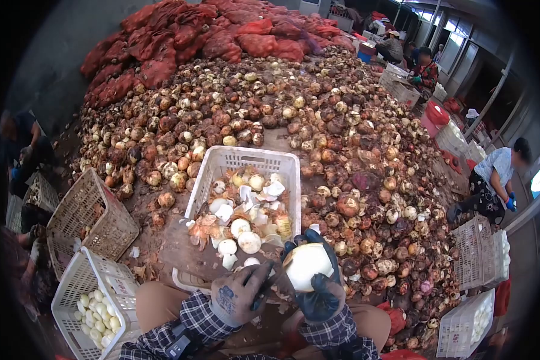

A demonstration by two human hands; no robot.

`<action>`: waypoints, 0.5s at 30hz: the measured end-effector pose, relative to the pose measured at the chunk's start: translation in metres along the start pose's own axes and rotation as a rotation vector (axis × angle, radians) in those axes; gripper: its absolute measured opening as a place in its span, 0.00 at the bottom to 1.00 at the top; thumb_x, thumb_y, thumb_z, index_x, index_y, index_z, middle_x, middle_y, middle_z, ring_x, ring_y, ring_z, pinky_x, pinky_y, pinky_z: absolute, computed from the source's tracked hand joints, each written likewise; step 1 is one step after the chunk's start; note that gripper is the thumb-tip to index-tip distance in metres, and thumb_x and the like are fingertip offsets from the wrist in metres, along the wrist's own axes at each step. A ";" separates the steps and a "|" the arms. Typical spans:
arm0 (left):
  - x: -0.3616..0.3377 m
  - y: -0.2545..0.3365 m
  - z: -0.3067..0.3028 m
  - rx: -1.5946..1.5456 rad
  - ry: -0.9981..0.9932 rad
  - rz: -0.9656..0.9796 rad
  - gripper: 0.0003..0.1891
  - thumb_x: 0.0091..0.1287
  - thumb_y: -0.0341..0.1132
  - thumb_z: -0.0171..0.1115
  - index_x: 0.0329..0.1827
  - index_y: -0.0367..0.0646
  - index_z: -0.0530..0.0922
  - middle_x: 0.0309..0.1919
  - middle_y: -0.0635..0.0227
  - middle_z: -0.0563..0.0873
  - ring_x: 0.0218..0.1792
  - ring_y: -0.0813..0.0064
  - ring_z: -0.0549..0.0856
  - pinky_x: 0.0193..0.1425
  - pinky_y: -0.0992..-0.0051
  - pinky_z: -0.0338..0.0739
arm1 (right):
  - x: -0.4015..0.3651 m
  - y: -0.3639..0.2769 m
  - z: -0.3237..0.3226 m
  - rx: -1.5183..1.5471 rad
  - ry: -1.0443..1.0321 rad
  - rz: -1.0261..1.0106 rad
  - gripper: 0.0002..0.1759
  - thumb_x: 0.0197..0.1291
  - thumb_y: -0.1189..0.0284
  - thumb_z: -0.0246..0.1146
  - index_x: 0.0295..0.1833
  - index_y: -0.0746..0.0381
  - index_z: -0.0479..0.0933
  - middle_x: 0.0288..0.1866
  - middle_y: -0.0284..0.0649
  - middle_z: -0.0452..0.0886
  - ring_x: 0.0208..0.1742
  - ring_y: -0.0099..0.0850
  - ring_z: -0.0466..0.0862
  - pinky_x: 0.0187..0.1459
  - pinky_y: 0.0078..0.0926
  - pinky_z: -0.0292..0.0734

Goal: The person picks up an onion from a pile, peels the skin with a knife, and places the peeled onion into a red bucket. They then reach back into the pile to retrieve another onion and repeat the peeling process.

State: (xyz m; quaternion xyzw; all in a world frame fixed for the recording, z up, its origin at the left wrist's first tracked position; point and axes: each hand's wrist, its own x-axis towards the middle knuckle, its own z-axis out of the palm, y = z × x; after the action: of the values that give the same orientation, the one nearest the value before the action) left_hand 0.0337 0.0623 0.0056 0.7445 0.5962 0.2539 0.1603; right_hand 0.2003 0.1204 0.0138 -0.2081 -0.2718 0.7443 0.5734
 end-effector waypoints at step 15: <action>-0.002 0.001 -0.003 -0.069 -0.004 -0.007 0.36 0.55 0.36 0.65 0.70 0.50 0.67 0.43 0.59 0.84 0.36 0.57 0.86 0.39 0.62 0.83 | 0.006 -0.010 0.006 -0.124 -0.021 -0.030 0.51 0.39 0.69 0.72 0.71 0.71 0.59 0.59 0.56 0.75 0.60 0.46 0.78 0.63 0.41 0.75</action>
State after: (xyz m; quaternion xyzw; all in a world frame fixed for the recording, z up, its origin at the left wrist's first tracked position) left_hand 0.0324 0.0600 0.0077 0.7370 0.5893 0.2724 0.1879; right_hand 0.2024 0.1270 0.0249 -0.2317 -0.3265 0.7194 0.5676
